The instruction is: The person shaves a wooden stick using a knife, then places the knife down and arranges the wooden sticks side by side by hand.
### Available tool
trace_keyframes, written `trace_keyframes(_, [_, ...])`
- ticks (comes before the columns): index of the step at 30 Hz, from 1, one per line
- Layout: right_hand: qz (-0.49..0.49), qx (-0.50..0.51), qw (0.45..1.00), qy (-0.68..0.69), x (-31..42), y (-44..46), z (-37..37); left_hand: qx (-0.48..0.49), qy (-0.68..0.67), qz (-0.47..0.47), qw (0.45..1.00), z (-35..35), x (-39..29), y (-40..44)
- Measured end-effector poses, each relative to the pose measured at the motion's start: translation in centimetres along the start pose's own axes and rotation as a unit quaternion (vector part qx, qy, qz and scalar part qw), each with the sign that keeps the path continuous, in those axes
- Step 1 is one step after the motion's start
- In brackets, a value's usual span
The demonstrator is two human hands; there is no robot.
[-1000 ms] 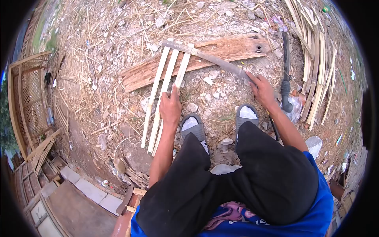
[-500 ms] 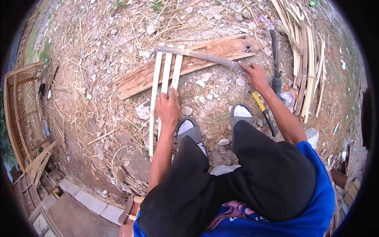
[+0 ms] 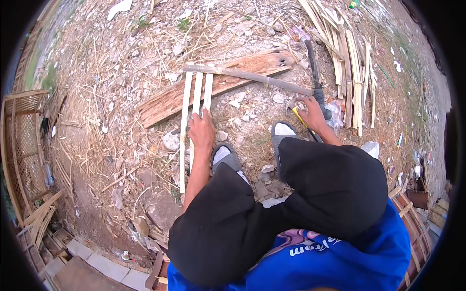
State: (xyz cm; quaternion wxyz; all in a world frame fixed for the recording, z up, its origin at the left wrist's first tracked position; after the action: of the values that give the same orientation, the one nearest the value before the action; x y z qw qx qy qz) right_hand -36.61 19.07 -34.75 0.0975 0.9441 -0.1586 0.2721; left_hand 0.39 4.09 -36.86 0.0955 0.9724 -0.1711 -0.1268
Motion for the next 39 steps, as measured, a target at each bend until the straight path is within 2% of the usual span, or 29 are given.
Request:
trace_keyframes(3, [0.100, 0.050, 0.993, -0.030, -3.1, -8.2, -1.2, 0.015, -0.007, -0.007, 1.000, 0.0, 0.5, -0.3])
trace_keyframes(5, [0.124, 0.203, 0.971, -0.030, -11.9, -12.1, 0.9, 0.010, -0.002, -0.011, 1.000, 0.4, 0.5, -0.1])
trace_keyframes(7, [0.143, 0.271, 0.950, -0.057, -11.4, -11.8, 0.9, 0.011, 0.003, -0.011, 1.000, 0.4, 0.4, -0.3])
trace_keyframes(8, [0.144, 0.270, 0.949, -0.074, -10.6, -10.7, 1.0, 0.012, 0.007, -0.008, 1.000, 0.4, 0.5, -0.2])
trace_keyframes(10, [0.124, 0.206, 0.966, -0.095, -6.2, -7.2, 0.9, 0.018, 0.004, -0.008, 1.000, 0.4, 0.7, -0.5])
trace_keyframes(14, [0.042, 0.088, 0.989, -0.111, 2.2, 1.9, 2.5, 0.010, 0.014, 0.006, 1.000, 0.2, 0.5, -0.1])
trace_keyframes(19, [0.022, 0.061, 0.987, -0.149, 7.1, 11.6, 7.9, 0.008, -0.005, -0.013, 1.000, 0.0, 0.2, -0.1])
trace_keyframes(24, [0.051, 0.063, 0.982, -0.172, 8.0, 14.4, 10.1, -0.015, 0.004, -0.001, 1.000, 0.0, 0.0, 0.0])
trace_keyframes(28, [0.062, 0.059, 0.982, -0.171, 7.6, 15.5, 11.2, 0.007, -0.002, -0.004, 1.000, -0.3, 0.0, -0.2])
trace_keyframes(35, [0.031, 0.029, 0.985, -0.169, 6.8, 15.3, 11.3, 0.016, 0.004, -0.011, 1.000, -0.3, 0.2, -0.3])
trace_keyframes(39, [0.046, 0.039, 0.997, -0.050, 3.1, 9.2, 7.9, 0.020, 0.002, -0.018, 1.000, -0.7, -0.1, -0.3])
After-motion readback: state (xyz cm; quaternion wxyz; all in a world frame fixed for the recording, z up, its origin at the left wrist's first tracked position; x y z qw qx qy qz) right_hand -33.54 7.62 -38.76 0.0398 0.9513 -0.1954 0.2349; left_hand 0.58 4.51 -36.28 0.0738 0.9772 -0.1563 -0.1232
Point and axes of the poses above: each hand's wrist, its own y-axis towards the middle knuckle, its own z-axis out of the palm, x = y × z, the point moved 1 cm from there along y, towards the middle knuckle, and after that the axes turned 7 degrees about -x, right-handed, at the moved point
